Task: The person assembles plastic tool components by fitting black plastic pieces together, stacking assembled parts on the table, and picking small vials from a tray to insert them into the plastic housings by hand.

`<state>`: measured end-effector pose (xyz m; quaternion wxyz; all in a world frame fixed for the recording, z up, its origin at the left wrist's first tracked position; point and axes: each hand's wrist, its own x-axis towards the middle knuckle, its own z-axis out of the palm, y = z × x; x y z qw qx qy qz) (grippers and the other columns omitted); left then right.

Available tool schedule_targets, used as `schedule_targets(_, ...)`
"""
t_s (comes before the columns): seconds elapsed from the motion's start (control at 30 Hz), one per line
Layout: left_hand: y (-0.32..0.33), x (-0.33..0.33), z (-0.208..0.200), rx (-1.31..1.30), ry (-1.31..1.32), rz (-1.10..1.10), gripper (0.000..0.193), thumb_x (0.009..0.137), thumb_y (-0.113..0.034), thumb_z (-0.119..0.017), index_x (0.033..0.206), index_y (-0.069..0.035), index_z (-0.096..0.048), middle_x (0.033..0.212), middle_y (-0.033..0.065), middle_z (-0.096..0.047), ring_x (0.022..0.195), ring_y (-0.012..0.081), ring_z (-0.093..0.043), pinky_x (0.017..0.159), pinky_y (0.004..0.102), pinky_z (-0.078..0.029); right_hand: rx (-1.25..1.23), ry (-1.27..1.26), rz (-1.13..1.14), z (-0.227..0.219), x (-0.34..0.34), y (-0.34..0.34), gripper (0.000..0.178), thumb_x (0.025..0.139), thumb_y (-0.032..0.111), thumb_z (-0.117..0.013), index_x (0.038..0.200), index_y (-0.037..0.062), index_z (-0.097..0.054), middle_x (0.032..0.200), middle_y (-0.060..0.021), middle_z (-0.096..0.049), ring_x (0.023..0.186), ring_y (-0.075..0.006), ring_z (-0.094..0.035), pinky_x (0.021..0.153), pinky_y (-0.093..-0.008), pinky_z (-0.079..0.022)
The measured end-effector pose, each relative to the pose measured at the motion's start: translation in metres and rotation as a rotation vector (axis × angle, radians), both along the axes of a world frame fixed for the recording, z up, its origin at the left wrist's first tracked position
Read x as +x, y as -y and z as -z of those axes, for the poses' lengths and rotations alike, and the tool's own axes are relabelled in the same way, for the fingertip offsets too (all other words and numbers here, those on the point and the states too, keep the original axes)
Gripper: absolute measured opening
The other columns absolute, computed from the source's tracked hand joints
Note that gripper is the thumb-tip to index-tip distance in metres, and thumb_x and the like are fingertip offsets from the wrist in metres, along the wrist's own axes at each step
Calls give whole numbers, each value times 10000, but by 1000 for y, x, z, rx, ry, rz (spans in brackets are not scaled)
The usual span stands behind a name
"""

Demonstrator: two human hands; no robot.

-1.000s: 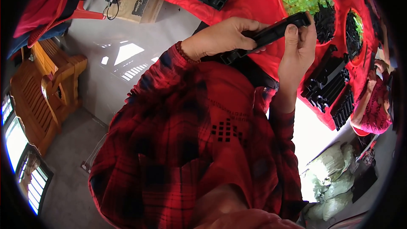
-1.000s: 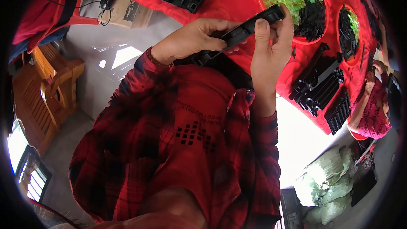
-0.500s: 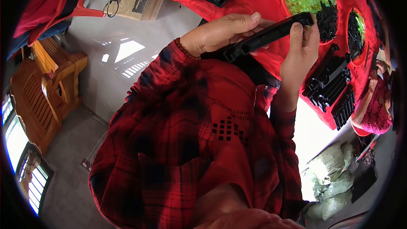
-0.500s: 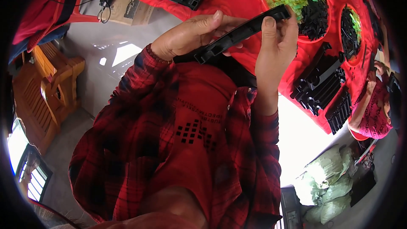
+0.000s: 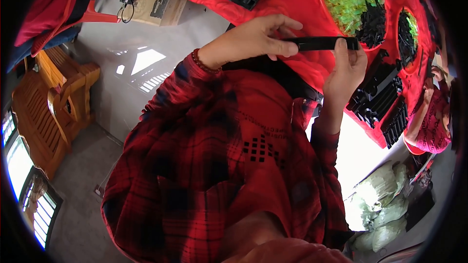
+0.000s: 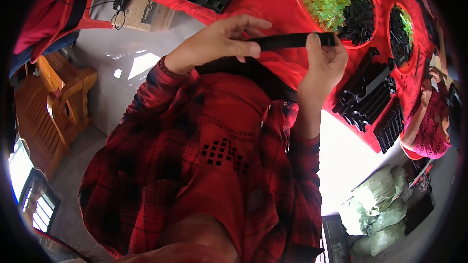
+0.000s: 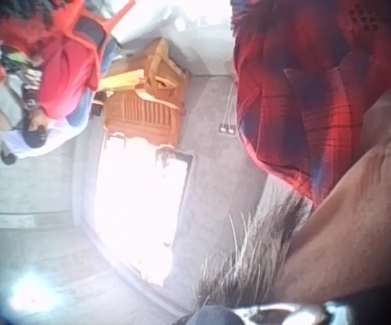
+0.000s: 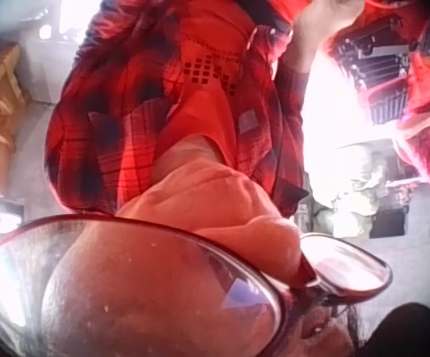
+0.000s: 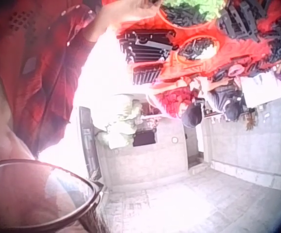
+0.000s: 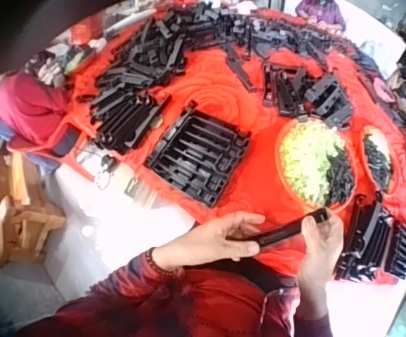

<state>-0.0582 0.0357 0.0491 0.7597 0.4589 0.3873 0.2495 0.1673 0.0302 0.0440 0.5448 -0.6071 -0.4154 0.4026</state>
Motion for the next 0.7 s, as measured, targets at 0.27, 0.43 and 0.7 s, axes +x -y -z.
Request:
schedule_targets(0.27,11,42,10,-36,677,-437,540,978,-73,-559,1471,-44,-342,1363,128,-535,1289,333,-520,1104,422,-409,128,-347,150,-9,17,7,343,961,53,-622,1242,-57,-459,1027,-113,-580,963,-189,-629,862,-358,-577)
schedule_targets(0.43,8,63,19,35,527,-464,344,1015,-120,-528,1343,-49,-454,1317,88,-573,1219,216,-562,1075,387,-431,-6,-205,112,-5,-6,26,309,956,71,-634,1168,-74,-463,1044,-152,-600,877,-227,-676,831,-329,-575)
schedule_targets(0.7,2,65,27,31,431,-590,299,1058,-182,-449,1297,-11,-504,1247,157,-627,1154,244,-621,1006,368,-496,-159,105,-358,13,-16,47,256,967,127,-623,1152,-35,-551,874,-76,-649,757,-121,-634,684,-254,-507)
